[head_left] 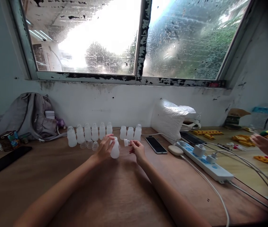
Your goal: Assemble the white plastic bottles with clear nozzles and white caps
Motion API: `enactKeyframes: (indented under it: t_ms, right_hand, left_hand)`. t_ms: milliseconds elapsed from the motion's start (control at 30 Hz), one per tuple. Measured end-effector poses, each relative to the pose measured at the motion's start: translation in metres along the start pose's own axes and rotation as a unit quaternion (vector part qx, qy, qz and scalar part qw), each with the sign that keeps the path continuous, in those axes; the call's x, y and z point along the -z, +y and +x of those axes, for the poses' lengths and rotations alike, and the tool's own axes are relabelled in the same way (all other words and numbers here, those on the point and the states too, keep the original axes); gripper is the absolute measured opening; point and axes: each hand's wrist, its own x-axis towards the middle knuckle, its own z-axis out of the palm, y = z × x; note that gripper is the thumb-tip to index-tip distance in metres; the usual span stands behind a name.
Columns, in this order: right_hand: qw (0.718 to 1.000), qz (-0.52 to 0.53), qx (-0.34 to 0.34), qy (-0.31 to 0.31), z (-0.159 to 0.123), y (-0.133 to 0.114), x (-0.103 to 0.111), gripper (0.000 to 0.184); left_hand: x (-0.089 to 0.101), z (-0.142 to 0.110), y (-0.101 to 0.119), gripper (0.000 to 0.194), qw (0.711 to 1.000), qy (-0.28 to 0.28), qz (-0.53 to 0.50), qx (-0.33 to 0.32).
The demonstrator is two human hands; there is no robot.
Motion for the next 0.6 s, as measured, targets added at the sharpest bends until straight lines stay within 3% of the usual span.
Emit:
enactKeyframes:
  t_ms: [267, 433, 533, 600]
  right_hand:
    - [0.999, 0.018, -0.007, -0.044, -0.011, -0.012, -0.009, 0.036]
    - [0.998, 0.029, -0.013, -0.062, -0.014, -0.017, -0.011, 0.034]
    - [0.997, 0.032, -0.009, -0.069, -0.015, -0.019, -0.012, 0.033]
    - [0.997, 0.03, -0.007, -0.07, -0.015, -0.02, -0.012, 0.032]
  left_hand:
    - [-0.012, -0.024, -0.002, 0.023, 0.992, -0.021, -0.122, 0.021]
    - [-0.03, -0.031, -0.009, 0.07, 0.964, -0.012, -0.221, 0.146]
    - [-0.033, -0.035, -0.011, 0.059, 0.945, -0.045, -0.246, 0.212]
    - [-0.028, -0.036, -0.009, 0.051, 0.949, -0.05, -0.229, 0.21]
